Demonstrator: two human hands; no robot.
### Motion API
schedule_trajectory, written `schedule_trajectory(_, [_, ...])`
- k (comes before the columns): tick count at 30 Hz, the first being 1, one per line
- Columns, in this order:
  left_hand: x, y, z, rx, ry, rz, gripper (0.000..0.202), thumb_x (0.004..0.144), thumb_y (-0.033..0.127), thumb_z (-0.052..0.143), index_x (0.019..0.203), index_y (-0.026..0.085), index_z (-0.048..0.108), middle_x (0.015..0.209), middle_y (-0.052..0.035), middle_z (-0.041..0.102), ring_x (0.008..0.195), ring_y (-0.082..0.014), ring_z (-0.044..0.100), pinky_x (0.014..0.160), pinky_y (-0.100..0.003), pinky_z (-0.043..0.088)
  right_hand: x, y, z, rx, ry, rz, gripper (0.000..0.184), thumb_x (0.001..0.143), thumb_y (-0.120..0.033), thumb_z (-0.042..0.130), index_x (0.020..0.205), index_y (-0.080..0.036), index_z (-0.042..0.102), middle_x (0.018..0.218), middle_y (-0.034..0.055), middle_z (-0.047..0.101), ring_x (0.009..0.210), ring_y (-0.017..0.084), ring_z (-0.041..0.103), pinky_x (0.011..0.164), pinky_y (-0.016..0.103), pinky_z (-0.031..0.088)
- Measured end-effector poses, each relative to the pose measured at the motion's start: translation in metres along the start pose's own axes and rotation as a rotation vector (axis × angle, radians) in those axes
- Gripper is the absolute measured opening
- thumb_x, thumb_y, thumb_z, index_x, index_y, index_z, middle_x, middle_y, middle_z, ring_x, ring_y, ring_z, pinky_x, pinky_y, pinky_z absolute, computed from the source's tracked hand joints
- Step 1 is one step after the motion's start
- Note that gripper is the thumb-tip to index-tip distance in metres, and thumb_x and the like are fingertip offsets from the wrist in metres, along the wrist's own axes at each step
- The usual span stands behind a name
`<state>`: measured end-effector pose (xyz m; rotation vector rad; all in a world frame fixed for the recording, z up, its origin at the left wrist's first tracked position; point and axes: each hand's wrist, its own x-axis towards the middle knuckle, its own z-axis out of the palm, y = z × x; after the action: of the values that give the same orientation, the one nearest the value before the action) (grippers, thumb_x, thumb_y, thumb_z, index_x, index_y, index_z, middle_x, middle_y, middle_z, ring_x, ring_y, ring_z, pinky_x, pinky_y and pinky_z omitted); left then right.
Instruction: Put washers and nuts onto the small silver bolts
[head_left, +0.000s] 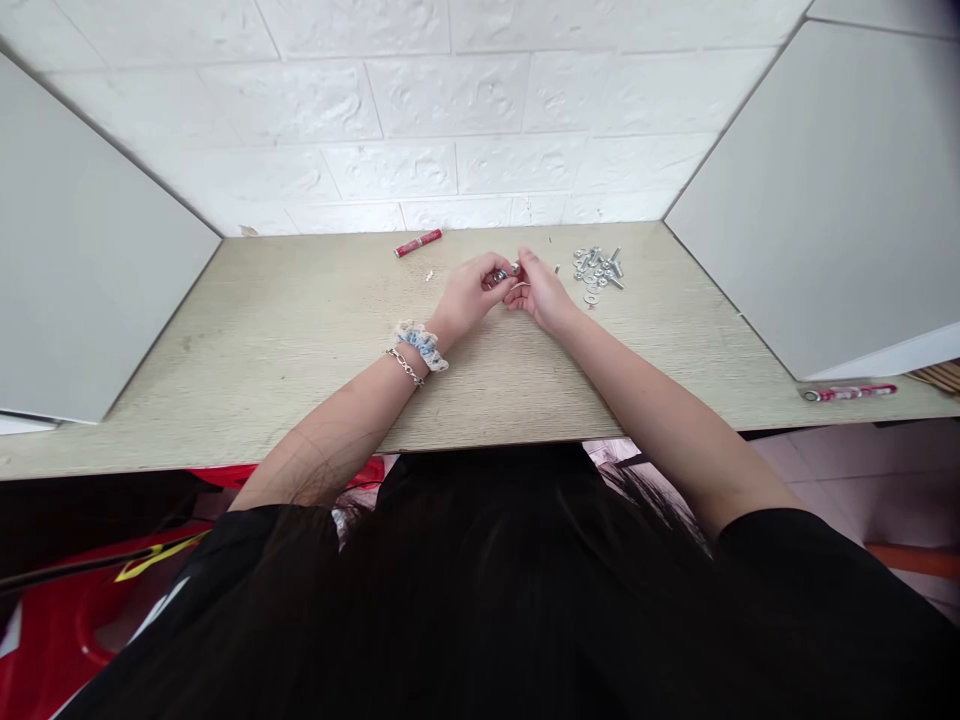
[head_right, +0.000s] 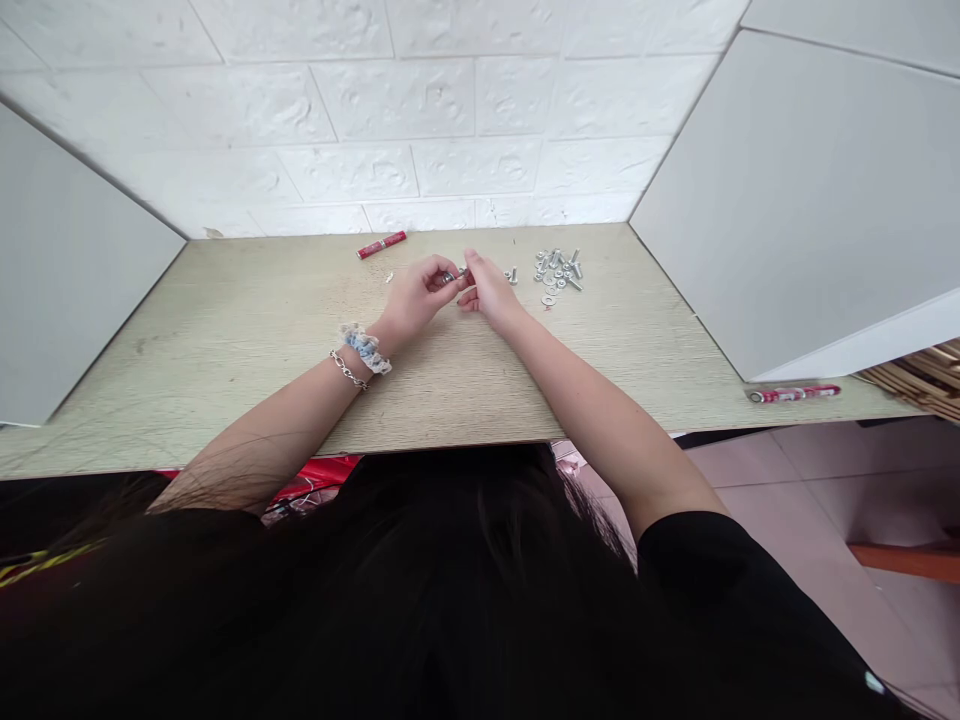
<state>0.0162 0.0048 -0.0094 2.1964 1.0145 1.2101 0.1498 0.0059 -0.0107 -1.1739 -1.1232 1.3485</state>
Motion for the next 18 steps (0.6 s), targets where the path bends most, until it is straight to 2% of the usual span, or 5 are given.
schedule_trajectory(3, [-0.002, -0.005, 0.001, 0.184, -0.071, 0.235, 0.004, 0.084, 0.015, 0.054, 0.083, 0.017, 0.058, 0.083, -0.0017, 0.059, 0.076, -0.0112, 0.054, 0.073, -0.025, 0.044, -0.002, 0.002, -0.003, -0.195, 0.006, -0.081, 0.054, 0.077, -0.071, 0.047, 0.066, -0.018, 0.044, 0.048, -0.0031, 0.046, 0.043, 0.007, 0.047, 0.043, 0.019, 0.036])
schedule_trajectory(6, [-0.002, -0.008, 0.000, 0.276, -0.098, 0.352, 0.010, 0.088, 0.019, 0.049, 0.088, 0.017, 0.059, 0.088, -0.0036, 0.059, 0.082, -0.0131, 0.055, 0.077, -0.027, 0.044, -0.007, -0.001, -0.006, -0.317, 0.016, -0.125, 0.059, 0.078, -0.073, 0.041, 0.058, -0.018, 0.044, 0.041, -0.0025, 0.040, 0.041, 0.008, 0.045, 0.042, 0.021, 0.034])
schedule_trajectory(11, [-0.001, -0.012, -0.003, 0.346, -0.119, 0.358, 0.011, 0.089, 0.021, 0.048, 0.090, 0.018, 0.059, 0.090, -0.0042, 0.059, 0.084, -0.0140, 0.056, 0.077, -0.028, 0.044, -0.008, -0.002, -0.006, -0.330, 0.002, -0.136, 0.055, 0.081, -0.068, 0.044, 0.057, -0.018, 0.043, 0.040, -0.0036, 0.037, 0.038, 0.008, 0.041, 0.040, 0.021, 0.031])
schedule_trajectory(14, [-0.001, -0.013, -0.003, 0.332, -0.070, 0.307, 0.008, 0.087, 0.020, 0.051, 0.090, 0.017, 0.059, 0.087, -0.0032, 0.060, 0.079, -0.0125, 0.055, 0.074, -0.026, 0.044, -0.004, 0.000, -0.003, -0.258, -0.030, -0.123, 0.049, 0.083, -0.063, 0.045, 0.063, -0.018, 0.043, 0.045, -0.0047, 0.039, 0.038, 0.007, 0.039, 0.038, 0.021, 0.030])
schedule_trajectory(18, [0.000, -0.016, -0.004, 0.305, -0.013, 0.247, 0.008, 0.087, 0.017, 0.051, 0.090, 0.017, 0.059, 0.088, -0.0029, 0.060, 0.076, -0.0105, 0.055, 0.070, -0.024, 0.044, -0.002, 0.001, 0.000, -0.098, -0.092, -0.114, 0.038, 0.088, -0.053, 0.048, 0.072, -0.018, 0.042, 0.056, -0.0061, 0.042, 0.041, 0.004, 0.040, 0.040, 0.018, 0.034])
